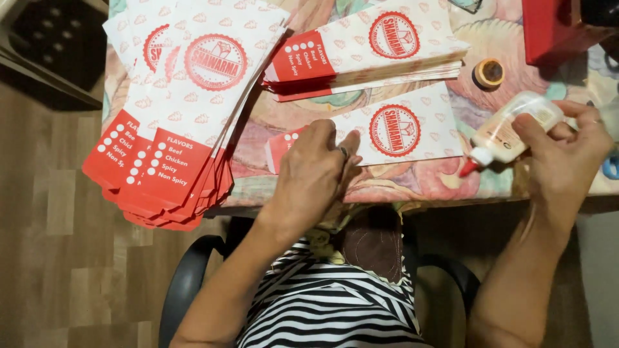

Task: Applying glue to the edges of paper shawarma wrappers and folding them to create sleeves.

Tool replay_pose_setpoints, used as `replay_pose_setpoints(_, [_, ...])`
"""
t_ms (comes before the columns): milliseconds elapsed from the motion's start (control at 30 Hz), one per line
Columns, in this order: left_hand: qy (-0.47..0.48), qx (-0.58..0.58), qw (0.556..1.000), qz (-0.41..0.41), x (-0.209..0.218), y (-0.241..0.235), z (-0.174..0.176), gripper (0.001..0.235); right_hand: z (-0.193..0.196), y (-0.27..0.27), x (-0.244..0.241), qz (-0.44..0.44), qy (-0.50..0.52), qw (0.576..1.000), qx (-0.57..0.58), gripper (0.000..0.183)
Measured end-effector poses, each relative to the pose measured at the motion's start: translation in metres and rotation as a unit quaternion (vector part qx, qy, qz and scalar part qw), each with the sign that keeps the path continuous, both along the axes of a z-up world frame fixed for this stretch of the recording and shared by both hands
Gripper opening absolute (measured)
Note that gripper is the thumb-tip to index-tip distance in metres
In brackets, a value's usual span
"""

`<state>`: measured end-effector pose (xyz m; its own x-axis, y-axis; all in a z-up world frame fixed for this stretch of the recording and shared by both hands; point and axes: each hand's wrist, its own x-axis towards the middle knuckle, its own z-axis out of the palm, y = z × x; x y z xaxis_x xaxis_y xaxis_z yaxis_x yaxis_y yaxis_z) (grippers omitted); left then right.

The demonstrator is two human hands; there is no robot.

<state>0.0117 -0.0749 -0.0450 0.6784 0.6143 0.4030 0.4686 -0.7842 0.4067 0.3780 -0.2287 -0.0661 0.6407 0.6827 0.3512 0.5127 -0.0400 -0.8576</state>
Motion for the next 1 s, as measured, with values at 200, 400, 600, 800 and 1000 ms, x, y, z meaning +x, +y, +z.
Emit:
replay_pose_setpoints(200, [-0.022, 0.07, 0.997, 0.031, 0.016, -0.012, -0.008, 0.041, 0.034, 0.021, -0.063, -0.084, -0.488, 0.865, -0.078, 0.067])
replay_pose_setpoints(400, [0.026, 0.077, 0.994, 0.07, 0.016, -0.019, 0.005, 0.042, 0.027, 0.074, -0.18, 0.251, -0.386, 0.884, -0.088, 0.044])
replay_pose_setpoints(600, [0.221, 0.048, 0.972, 0.068, -0.026, -0.014, -0.02, 0.067, 0.04, 0.083, -0.154, 0.236, -0.364, 0.798, -0.419, 0.073])
replay_pose_setpoints(800, [0.229, 0.07, 0.958, 0.159, -0.049, -0.031, -0.009, 0.104, 0.027, 0.073, -0.138, 0.133, -0.333, 0.862, -0.358, 0.066])
replay_pose_setpoints(1000, [0.227, 0.145, 0.962, 0.046, -0.023, -0.043, 0.003, 0.101, 0.024, 0.071, -0.131, 0.146, -0.343, 0.86, -0.349, 0.068])
